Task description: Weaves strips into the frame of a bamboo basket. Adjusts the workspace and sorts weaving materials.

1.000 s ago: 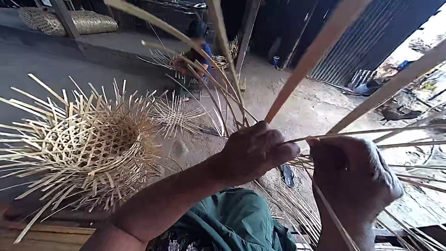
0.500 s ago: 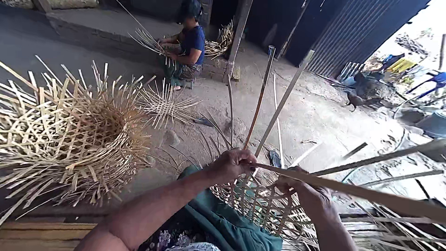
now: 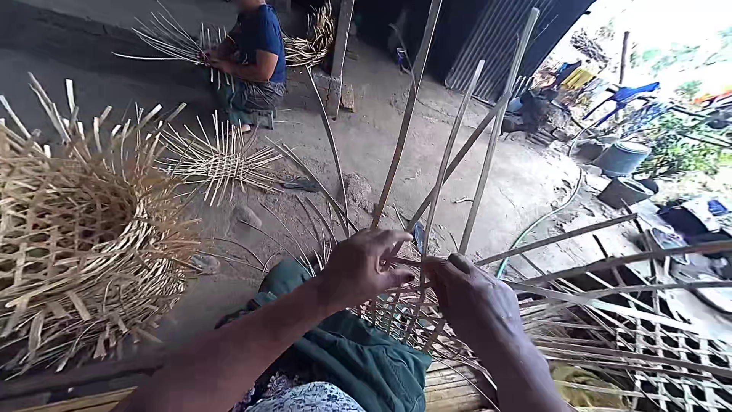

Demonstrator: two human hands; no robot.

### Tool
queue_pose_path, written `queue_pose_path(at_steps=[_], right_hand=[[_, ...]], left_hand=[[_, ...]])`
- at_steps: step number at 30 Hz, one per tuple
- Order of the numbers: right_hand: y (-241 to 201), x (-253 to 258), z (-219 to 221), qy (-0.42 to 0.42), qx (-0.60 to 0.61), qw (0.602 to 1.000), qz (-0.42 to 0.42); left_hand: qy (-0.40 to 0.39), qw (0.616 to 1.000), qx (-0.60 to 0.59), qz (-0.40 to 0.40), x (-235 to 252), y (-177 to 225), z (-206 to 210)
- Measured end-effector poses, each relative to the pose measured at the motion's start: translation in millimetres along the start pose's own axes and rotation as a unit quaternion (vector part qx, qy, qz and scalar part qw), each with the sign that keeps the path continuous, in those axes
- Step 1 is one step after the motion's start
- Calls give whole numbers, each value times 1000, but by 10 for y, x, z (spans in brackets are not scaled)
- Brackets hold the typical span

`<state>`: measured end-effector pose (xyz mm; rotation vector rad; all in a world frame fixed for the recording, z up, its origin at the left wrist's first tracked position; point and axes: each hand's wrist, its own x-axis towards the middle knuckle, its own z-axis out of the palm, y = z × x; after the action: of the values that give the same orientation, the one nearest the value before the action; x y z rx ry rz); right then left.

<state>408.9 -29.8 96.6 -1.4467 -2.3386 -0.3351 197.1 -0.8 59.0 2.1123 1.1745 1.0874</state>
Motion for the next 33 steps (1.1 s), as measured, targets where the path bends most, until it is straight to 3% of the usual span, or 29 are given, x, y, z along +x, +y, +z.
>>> queue_pose_path(at_steps=[2, 4, 7, 9, 12, 14, 16, 19, 22, 25, 29, 33], right_hand=[[128, 41, -98, -81, 104, 991, -5], [231, 124, -172, -180, 204, 962, 14], [293, 248, -233, -317, 294, 897, 88], [285, 263, -245, -327, 302, 889, 108], [290, 250, -225, -306, 294, 899, 113], [298, 211, -171, -284, 289, 906, 121], [282, 191, -124, -251, 272, 920, 124], [138, 126, -112, -182, 246, 945, 112], [-35, -42, -71, -4, 164, 984, 68], [-98, -170, 60, 88, 64, 989, 103], [-216, -203, 209, 88, 0, 986, 140], [-320, -174, 175, 102, 25, 982, 159]], left_hand=[[-41, 986, -149, -67, 42, -31, -125], [-69, 958, -268, -82, 30, -47, -170], [-67, 937, -339, -48, -23, -69, -130], [-44, 933, -357, -24, -45, -123, -76], [-13, 923, -385, -9, -71, -175, -27], [25, 943, -333, -8, -103, -123, -20], [79, 982, -156, 74, -146, -25, 17], [67, 967, 100, 224, -117, 154, 114], [30, 948, 224, 226, 48, 64, 165], [44, 963, 202, 171, 122, 1, 83], [84, 972, 164, 145, 54, 24, 187], [100, 981, 116, 120, 14, 70, 239]])
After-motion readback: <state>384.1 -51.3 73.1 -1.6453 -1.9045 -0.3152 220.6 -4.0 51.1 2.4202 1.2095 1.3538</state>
